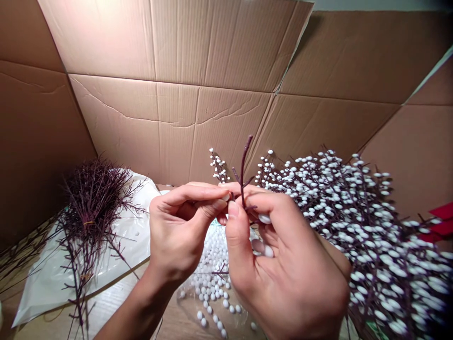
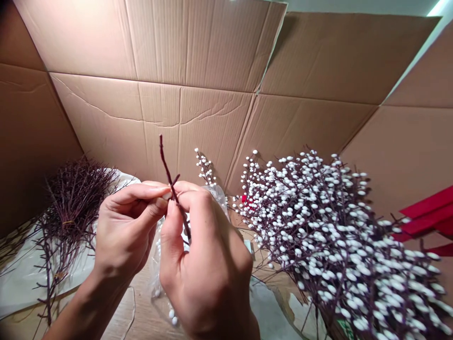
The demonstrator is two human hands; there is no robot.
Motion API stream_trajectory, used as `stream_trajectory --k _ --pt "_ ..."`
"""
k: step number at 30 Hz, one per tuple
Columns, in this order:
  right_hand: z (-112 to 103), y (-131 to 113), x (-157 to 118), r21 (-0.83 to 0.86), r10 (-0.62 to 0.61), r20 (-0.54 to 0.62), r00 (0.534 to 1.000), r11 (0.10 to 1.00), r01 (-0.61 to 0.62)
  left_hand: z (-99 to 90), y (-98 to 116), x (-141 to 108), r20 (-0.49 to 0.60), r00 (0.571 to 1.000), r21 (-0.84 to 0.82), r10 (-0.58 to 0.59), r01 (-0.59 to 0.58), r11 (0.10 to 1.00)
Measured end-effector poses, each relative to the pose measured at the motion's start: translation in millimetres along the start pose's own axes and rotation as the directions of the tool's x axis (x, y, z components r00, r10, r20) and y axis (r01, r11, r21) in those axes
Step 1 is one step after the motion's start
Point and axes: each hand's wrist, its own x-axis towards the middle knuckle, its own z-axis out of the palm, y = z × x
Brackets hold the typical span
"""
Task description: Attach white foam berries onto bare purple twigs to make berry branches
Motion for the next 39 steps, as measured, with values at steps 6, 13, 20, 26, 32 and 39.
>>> stream_trajectory --k 6,13,20,26,32,39 --pt "-0.4 -1.1 -2.5 0.002 0.014 0.006 1.0 1.0 -0.014 -1.2 0.4 0.4 0.009 1.0 -0.007 -0.003 0.003 1.0" --pt "0.1 0.2 -2.2 0.024 -0.012 0.0 1.0 1.0 0.012 -2.4 -0.9 1.1 0.068 0.997 -0.071 -0.04 0.044 0.996" --pt "3.1 3.2 -4.2 0.078 0.003 -0.005 1.0 0.997 -0.003 -2.7 -1.3 0.7 0.081 0.991 -0.122 -0.105 0.114 0.986" --pt "4.6 2.2 -2.8 0.08 -0.01 -0.024 1.0 0.997 0.012 -2.3 -4.5 0.1 0.082 0.99 -0.154 -0.114 0.126 0.98" --pt "5.5 4.1 -4.0 0.078 -0.015 -0.018 1.0 0.997 0.017 0.7 -5.4 -1.9 0.046 0.987 -0.194 -0.153 0.159 0.968" --pt "5.8 5.3 -5.6 0.099 0.017 -0.023 1.0 0.995 -0.015 2.3 -4.2 -3.1 0.067 0.984 -0.22 -0.162 0.173 0.96"
